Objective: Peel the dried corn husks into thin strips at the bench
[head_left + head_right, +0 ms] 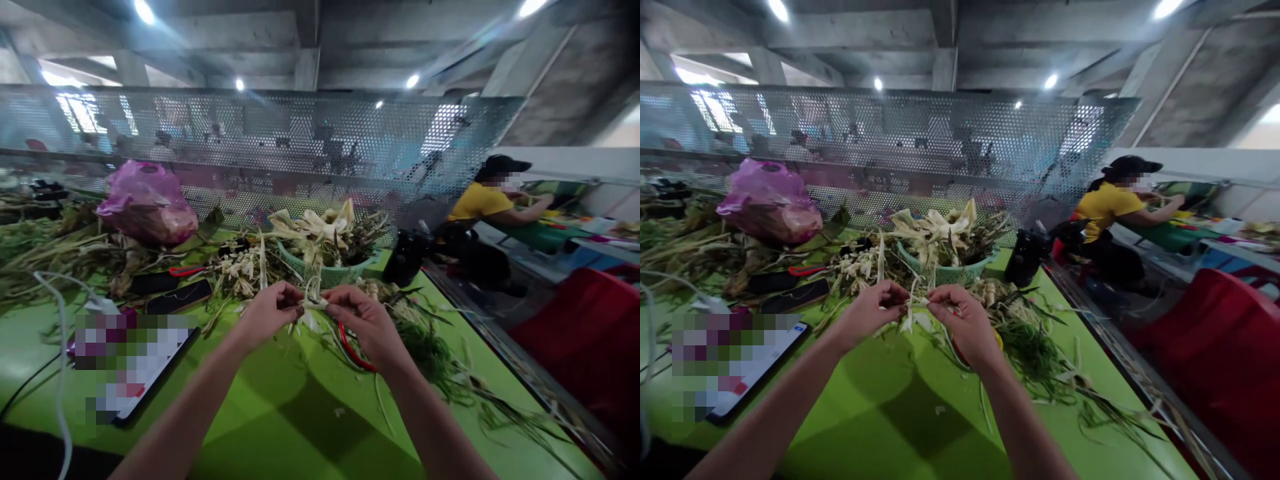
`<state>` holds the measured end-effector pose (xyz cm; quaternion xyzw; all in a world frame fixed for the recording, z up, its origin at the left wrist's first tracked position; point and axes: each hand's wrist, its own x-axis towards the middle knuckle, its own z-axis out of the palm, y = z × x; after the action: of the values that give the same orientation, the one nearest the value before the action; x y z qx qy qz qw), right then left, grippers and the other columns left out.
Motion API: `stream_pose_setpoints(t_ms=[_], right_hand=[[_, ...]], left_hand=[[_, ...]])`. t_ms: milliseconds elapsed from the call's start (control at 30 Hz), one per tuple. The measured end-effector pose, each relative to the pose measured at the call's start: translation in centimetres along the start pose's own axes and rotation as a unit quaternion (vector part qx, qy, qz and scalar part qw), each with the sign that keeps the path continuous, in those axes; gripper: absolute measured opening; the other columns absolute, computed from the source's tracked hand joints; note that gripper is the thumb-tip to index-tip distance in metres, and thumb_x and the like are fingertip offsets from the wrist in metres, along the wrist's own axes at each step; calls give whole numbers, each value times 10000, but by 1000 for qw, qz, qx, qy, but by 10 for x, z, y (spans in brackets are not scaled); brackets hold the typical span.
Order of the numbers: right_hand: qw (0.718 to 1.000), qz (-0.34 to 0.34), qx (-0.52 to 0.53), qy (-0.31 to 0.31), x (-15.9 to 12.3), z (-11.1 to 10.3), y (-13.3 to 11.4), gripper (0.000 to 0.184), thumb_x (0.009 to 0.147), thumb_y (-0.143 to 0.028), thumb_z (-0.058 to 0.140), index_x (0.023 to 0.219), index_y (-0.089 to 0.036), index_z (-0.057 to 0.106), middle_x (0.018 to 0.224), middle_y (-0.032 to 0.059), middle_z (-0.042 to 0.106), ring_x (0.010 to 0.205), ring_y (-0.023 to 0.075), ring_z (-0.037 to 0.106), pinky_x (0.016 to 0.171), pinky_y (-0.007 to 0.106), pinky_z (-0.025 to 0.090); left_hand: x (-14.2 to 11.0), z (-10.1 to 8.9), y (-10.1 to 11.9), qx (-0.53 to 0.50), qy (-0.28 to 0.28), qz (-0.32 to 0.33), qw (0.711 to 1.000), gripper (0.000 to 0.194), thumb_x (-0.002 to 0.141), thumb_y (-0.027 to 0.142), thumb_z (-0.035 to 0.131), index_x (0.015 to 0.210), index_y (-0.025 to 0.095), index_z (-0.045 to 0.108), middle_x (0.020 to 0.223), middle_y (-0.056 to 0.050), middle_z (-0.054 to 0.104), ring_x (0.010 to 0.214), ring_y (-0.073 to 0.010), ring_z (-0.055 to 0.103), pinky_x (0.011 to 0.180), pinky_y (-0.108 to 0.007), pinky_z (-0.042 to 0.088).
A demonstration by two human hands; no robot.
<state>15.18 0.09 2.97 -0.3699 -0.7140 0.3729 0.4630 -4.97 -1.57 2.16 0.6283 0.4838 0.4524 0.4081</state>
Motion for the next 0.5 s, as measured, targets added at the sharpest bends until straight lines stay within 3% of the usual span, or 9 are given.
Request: stream_pose_setpoints(t_ms=[100, 233, 500], right_hand=[[1000, 0, -4, -6, 1, -2, 1, 148, 801, -331, 617, 789, -185, 636, 978, 66, 665, 933, 208, 595, 839, 333, 441], [999, 11, -44, 8, 2, -5, 5, 180, 811, -352, 607, 822, -177, 644, 807, 45, 664, 782, 188, 594, 748, 309, 454], [996, -3, -73, 43, 5, -8, 5, 139, 785, -321, 609, 777, -183, 619, 739, 23, 628, 698, 169, 548, 664, 278, 430]], left_hand=[[9, 11, 1, -70, -29, -3, 997, 240, 725, 259, 635, 936, 146, 606, 859, -54, 663, 773, -138, 593, 730, -263, 456], [16, 22, 6, -99, -54, -17, 994, 187, 731, 218, 618, 897, 133, 627, 814, -53, 666, 719, -125, 582, 698, -248, 445], [29, 28, 9, -84, -63, 27, 994, 210, 725, 270, 662, 893, 145, 684, 887, -75, 697, 818, -170, 617, 762, -270, 457]])
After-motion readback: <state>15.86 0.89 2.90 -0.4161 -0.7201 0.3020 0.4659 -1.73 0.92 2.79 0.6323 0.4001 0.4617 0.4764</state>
